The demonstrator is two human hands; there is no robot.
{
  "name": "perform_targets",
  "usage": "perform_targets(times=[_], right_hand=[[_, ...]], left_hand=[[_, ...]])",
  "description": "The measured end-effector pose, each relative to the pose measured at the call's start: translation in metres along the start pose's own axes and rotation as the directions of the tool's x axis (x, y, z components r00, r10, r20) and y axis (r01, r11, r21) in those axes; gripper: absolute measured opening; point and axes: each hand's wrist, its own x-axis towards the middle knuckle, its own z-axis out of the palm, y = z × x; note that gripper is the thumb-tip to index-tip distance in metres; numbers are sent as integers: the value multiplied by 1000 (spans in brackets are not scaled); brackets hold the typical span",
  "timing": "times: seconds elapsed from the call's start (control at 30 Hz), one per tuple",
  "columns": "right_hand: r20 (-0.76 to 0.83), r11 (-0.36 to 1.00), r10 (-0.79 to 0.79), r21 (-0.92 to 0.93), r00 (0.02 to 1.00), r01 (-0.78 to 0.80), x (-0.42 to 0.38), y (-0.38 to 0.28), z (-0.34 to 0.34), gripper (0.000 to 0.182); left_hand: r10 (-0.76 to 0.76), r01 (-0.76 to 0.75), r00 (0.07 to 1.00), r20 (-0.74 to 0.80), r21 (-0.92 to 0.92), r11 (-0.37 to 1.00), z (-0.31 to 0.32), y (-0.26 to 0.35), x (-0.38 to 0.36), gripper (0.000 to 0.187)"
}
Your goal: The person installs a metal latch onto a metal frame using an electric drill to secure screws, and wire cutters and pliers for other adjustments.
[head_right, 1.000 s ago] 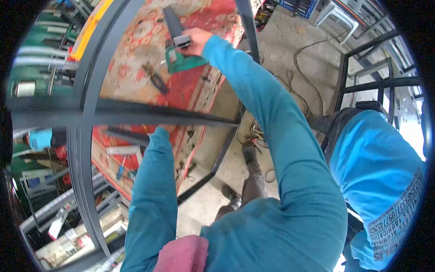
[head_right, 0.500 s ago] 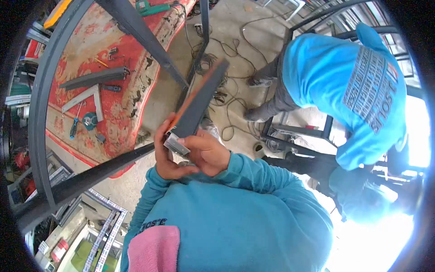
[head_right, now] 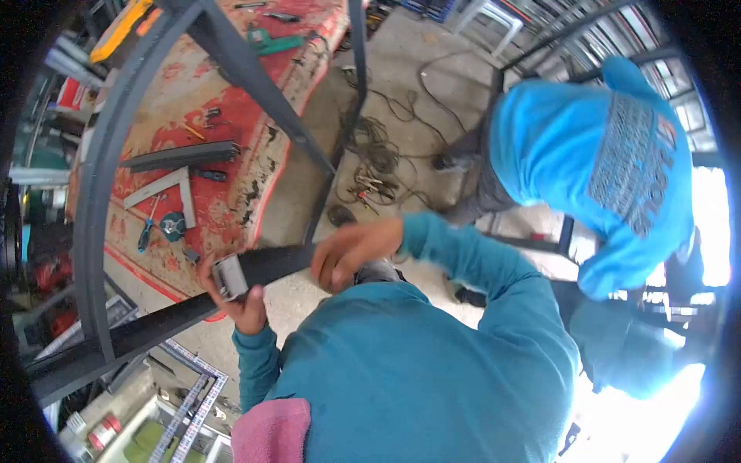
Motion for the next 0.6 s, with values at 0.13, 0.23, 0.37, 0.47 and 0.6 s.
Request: perform_targets(times=[0.13,0.23,0.37,0.47,0.6], right_hand=[[-478,781,-433,-622,764,53,27,-82,-169,32],[-519,553,-569,-816,638,-171,87,-132,-348,37],[-1,517,-428,-821,904,243,401,-129,-389,39],[160,491,-380,-800,911,345,510,-112,-330,43],[266,460,-417,-763,869,454,464,-82,-355,47]], left_hand=[[113,-99,955,-273,66,993,-7,1,17,84],[126,-123,992,16,379,917,-18,8,35,56],[189,-141,972,-141,298,944,-9,7,57,34],[228,-102,911,-345,348,932,-16,17,52,28],[222,-36,752,-621,297,954,-18,-1,46,26]])
